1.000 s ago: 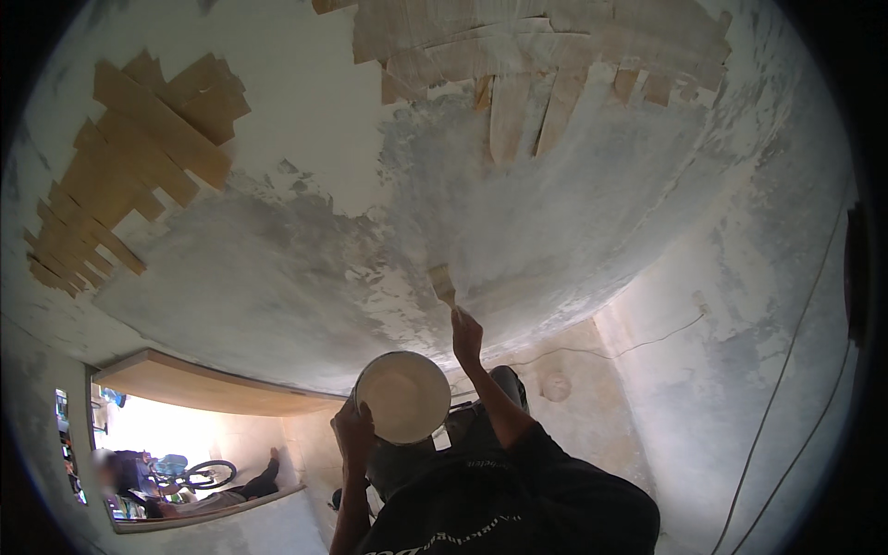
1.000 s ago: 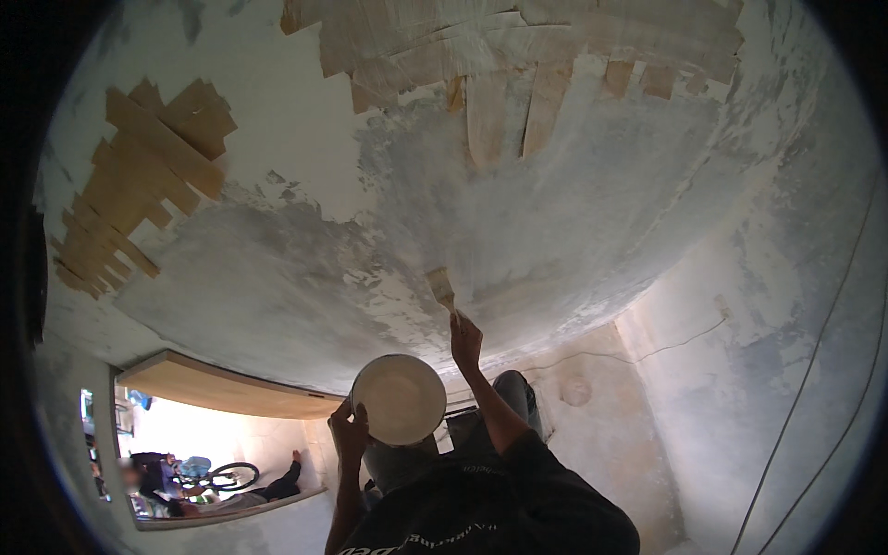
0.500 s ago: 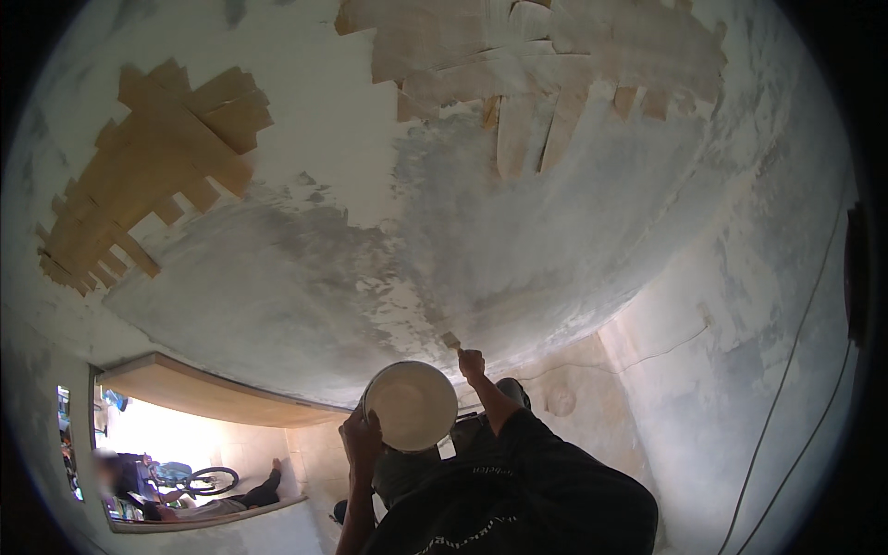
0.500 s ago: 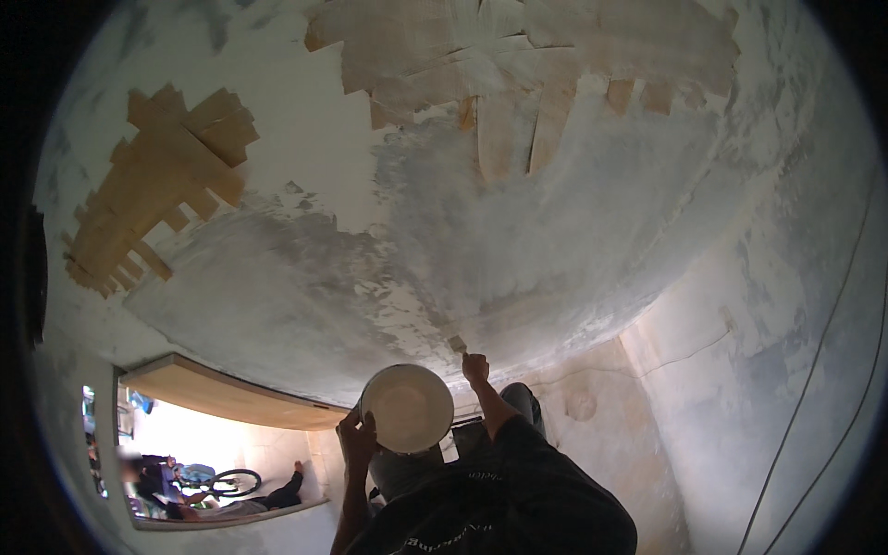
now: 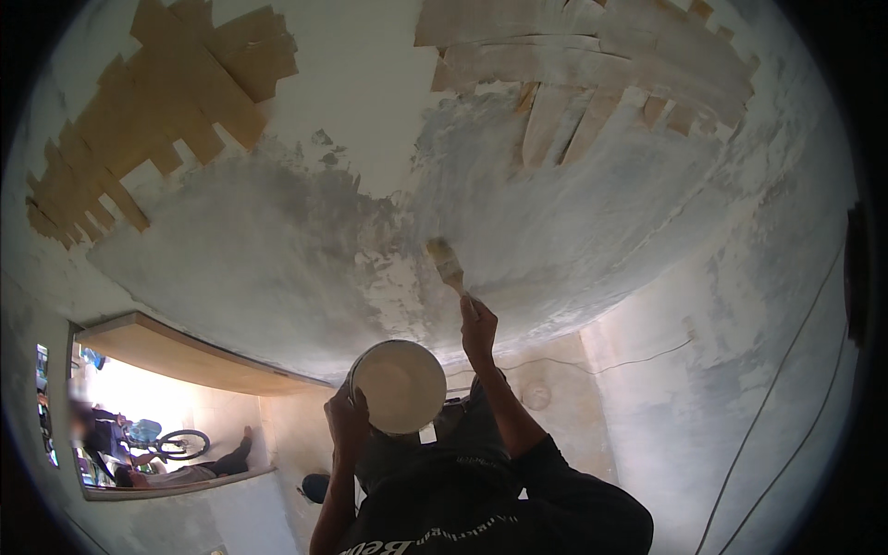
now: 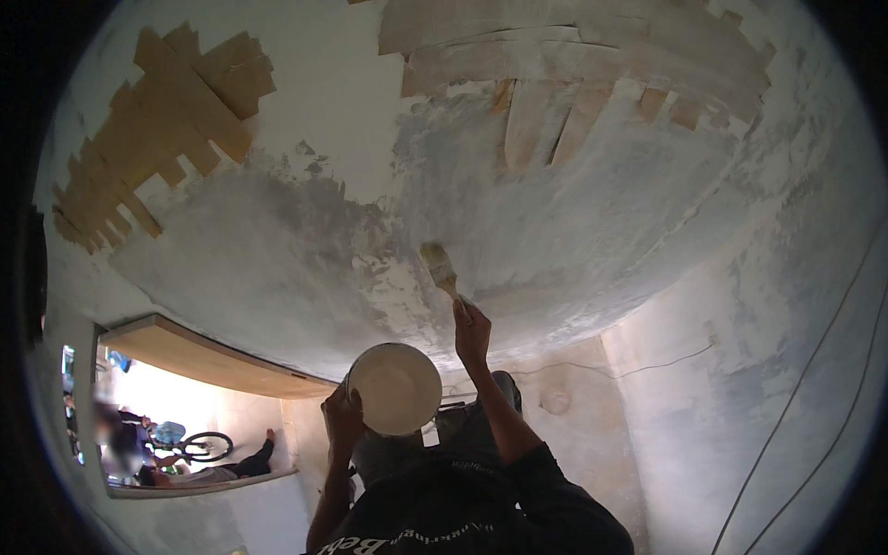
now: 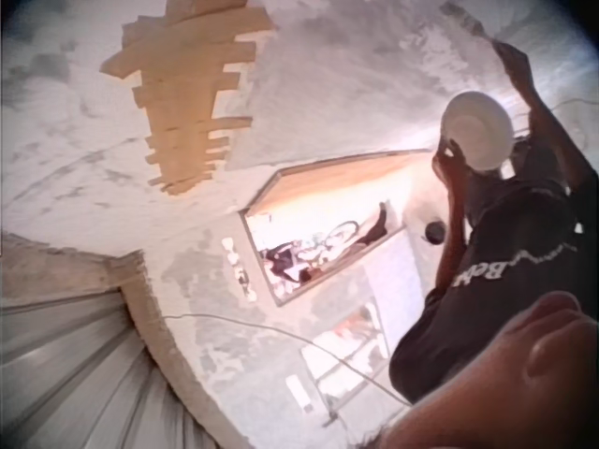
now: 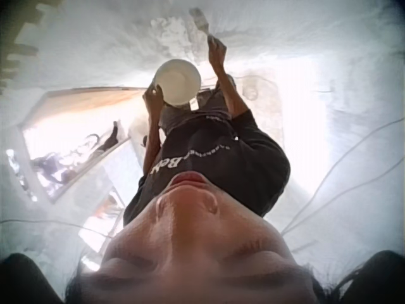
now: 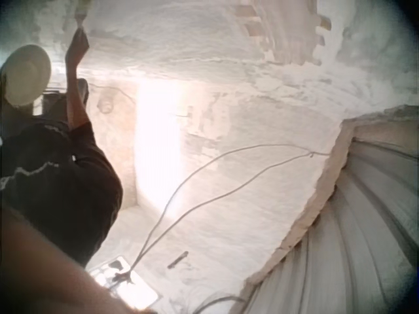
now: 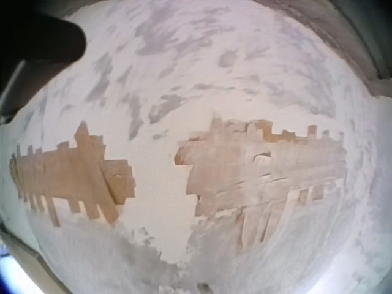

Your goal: The person paints a ceiling by hand using a brush, dipping it into a bucket of white paint and applying it to patches on the ceiling while standing on a ladder.

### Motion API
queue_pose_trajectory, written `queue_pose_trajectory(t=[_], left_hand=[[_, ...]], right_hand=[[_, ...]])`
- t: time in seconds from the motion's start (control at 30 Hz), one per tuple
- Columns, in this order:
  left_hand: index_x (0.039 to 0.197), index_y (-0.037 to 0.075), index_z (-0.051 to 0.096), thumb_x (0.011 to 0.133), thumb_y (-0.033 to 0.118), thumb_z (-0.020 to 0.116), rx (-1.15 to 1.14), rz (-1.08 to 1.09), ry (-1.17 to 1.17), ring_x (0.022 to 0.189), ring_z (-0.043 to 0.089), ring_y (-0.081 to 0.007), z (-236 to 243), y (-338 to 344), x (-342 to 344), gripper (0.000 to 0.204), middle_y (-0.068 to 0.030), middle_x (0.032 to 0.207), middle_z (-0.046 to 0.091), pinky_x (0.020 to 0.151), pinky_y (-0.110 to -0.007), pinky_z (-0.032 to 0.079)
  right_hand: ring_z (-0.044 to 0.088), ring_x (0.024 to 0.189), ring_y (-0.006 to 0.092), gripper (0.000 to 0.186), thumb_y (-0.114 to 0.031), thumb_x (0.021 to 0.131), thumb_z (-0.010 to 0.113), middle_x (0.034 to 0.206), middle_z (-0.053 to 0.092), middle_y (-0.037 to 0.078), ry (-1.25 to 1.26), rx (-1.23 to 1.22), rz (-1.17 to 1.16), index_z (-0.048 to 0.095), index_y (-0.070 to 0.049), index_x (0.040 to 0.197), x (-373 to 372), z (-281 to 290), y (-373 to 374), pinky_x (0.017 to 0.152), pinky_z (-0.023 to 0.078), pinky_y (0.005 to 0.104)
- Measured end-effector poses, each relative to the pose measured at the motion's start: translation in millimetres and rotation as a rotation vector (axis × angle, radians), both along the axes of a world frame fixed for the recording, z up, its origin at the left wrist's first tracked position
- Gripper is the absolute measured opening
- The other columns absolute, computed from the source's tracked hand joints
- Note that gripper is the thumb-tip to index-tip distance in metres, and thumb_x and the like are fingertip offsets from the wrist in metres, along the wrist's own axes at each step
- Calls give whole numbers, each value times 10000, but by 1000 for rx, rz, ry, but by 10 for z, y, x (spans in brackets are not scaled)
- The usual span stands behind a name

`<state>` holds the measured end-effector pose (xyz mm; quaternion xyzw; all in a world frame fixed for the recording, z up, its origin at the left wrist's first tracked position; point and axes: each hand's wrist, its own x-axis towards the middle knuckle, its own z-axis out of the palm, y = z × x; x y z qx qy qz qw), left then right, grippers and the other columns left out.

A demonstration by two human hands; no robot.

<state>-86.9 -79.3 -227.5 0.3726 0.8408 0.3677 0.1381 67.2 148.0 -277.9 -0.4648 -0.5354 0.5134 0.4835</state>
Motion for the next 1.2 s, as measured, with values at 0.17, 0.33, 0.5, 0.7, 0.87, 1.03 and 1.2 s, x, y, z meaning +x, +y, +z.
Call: queue_pose_trajectory(t=[0.17,0.33,0.5,0.7,0.87,1.03,1.2], left_hand=[[987,-28,655,897,166,519,-50,73,-146,459,610,-244,-123,-11,-37,253,-168,563,599,500,-400,499],[1014,-16,658,897,157,517,-32,40,-77,442,602,-230,-448,-62,-130,252,-167,569,604,486,-396,500],[934,1,678,858,212,577,-41,98,-68,640,630,-385,-277,-88,-68,246,-225,696,627,609,-445,484],[949,50,694,854,234,589,-47,127,-65,608,633,-361,-304,-46,-56,232,-210,655,621,581,-432,482],[938,61,695,856,223,592,-29,134,-71,585,642,-327,-188,-25,-35,208,-186,638,630,577,-419,490],[982,-10,674,862,106,578,-27,88,-153,646,657,-221,46,-39,-71,193,-177,724,665,629,-385,497],[980,-8,679,835,80,622,-43,168,-351,612,651,-198,363,-144,-164,179,-155,703,666,606,-372,500]], right_hand=[[485,698,77,346,-245,955,562,731,593,33,-40,46,5,620,41,1141,-69,-329,-74,611,429,284],[617,816,410,376,-317,955,496,898,648,240,-278,135,-55,644,24,1014,-365,-1327,-29,728,479,433],[626,824,417,391,-364,920,505,834,658,227,-469,-237,68,659,-10,857,-434,-1638,-133,748,483,454],[618,776,431,426,-407,888,521,772,631,244,-620,-185,73,661,-18,785,-384,-1796,121,697,443,515],[507,545,280,435,-372,892,552,584,526,170,-349,-104,30,589,24,716,-424,-949,116,578,401,436],[360,566,125,383,-307,921,560,548,437,69,-180,-39,41,591,48,782,-326,3,8,525,352,349],[423,595,91,288,-224,949,551,623,541,19,-28,62,-70,638,27,1058,-210,322,-228,558,396,281]])
